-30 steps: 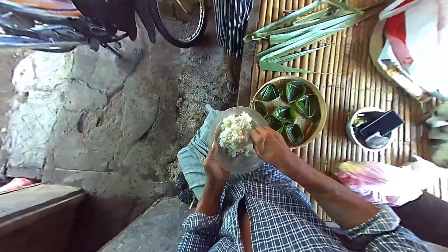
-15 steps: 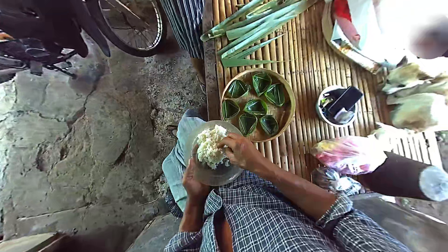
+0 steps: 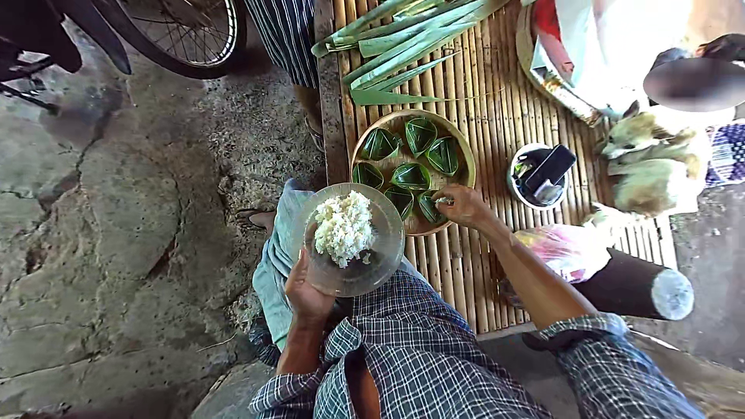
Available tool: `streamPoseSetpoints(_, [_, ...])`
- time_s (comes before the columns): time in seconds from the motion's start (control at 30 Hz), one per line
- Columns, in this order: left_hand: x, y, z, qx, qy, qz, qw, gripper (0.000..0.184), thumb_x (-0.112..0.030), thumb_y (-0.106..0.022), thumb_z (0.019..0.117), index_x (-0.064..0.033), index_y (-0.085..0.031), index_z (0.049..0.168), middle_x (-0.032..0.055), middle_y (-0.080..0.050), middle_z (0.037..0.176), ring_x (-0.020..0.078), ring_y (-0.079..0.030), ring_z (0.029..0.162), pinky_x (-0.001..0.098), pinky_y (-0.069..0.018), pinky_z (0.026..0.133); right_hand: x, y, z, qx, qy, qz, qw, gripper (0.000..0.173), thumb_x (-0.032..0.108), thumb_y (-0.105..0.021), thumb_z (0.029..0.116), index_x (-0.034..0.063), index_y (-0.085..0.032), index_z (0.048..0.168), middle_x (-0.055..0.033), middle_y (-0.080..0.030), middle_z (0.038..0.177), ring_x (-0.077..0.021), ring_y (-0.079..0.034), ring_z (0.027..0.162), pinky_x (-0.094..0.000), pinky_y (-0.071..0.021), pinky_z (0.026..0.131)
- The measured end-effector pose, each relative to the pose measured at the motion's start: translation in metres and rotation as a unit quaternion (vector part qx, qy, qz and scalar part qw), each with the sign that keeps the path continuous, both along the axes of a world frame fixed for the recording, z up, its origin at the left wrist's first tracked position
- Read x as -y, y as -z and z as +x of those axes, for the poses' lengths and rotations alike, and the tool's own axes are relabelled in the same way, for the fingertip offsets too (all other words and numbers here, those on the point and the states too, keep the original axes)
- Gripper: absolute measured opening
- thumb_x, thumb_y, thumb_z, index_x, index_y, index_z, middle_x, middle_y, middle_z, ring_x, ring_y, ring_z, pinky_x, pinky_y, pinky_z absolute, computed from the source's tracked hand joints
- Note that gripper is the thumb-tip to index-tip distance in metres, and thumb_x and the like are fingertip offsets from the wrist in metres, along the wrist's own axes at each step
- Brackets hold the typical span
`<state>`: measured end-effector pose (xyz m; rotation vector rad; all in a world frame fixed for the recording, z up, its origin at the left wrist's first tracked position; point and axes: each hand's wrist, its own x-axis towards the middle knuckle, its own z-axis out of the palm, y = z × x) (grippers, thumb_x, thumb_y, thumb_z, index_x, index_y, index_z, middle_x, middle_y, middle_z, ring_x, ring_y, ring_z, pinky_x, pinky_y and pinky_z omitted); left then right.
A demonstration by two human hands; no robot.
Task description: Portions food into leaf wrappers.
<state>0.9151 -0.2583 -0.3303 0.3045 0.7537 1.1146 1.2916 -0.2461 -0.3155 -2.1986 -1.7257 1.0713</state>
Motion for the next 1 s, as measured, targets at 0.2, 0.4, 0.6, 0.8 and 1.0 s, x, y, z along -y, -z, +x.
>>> streamPoseSetpoints(0.2, [0.012, 0.010, -0.006, -0.013, 0.018, 0.031, 0.999, 0.050, -0.034, -0.031, 0.1064, -0.0113, -0.047, 0.148, 0.0114, -0.063, 0.135, 0.0229, -0.062, 0.124, 0.0479, -0.0510, 0.106, 0.004, 0.035, -0.007, 0.125, -0.125, 0.024, 0.984, 0.025, 0.000, -0.060, 0.0937, 0.0019, -0.074, 0.114, -0.0195, -0.068, 0.120, -0.0369, -0.063, 0.119, -0.0539, -0.0509, 0.104])
streamPoseSetpoints(0.4, [0.016, 0.013, -0.006, -0.031, -0.018, 0.023, 0.999, 0.041, -0.031, -0.039, 0.1042, -0.0088, -0.056, 0.134, 0.0095, -0.069, 0.123, 0.0200, -0.066, 0.115, 0.0457, -0.0546, 0.101, 0.006, 0.050, -0.009, 0.176, -0.209, 0.004, 0.962, 0.027, -0.004, -0.072, 0.0817, -0.0003, -0.073, 0.109, -0.0180, -0.065, 0.121, -0.0377, -0.059, 0.121, -0.0515, -0.0524, 0.102])
streamPoseSetpoints(0.6, [0.018, 0.015, -0.009, -0.026, -0.022, 0.024, 0.999, 0.041, -0.030, -0.038, 0.1045, -0.0078, -0.055, 0.135, 0.0104, -0.068, 0.124, 0.0207, -0.066, 0.116, 0.0462, -0.0541, 0.102, 0.016, 0.049, -0.005, 0.173, -0.225, 0.039, 0.958, 0.016, -0.003, -0.064, 0.0910, -0.0005, -0.075, 0.102, -0.0174, -0.067, 0.120, -0.0359, -0.060, 0.121, -0.0484, -0.0522, 0.103])
streamPoseSetpoints(0.8, [0.018, 0.016, -0.010, -0.029, -0.027, 0.030, 0.999, 0.040, -0.030, -0.040, 0.1039, -0.0076, -0.057, 0.133, 0.0105, -0.069, 0.123, 0.0207, -0.066, 0.116, 0.0463, -0.0541, 0.102, 0.019, 0.063, -0.003, 0.206, -0.215, 0.072, 0.952, 0.015, -0.009, -0.066, 0.0852, -0.0002, -0.072, 0.095, -0.0162, -0.068, 0.103, -0.0355, -0.063, 0.113, -0.0469, -0.0535, 0.099])
streamPoseSetpoints(1.0, [0.020, 0.016, -0.008, -0.032, -0.037, 0.027, 0.998, 0.043, -0.028, -0.042, 0.1025, -0.0073, -0.053, 0.138, 0.0111, -0.068, 0.125, 0.0215, -0.066, 0.116, 0.0466, -0.0541, 0.101, 0.013, 0.015, -0.032, 0.126, -0.131, 0.192, 0.964, 0.019, 0.008, -0.059, 0.1005, -0.0023, -0.072, 0.109, -0.0208, -0.070, 0.115, -0.0384, -0.065, 0.114, -0.0536, -0.0512, 0.103])
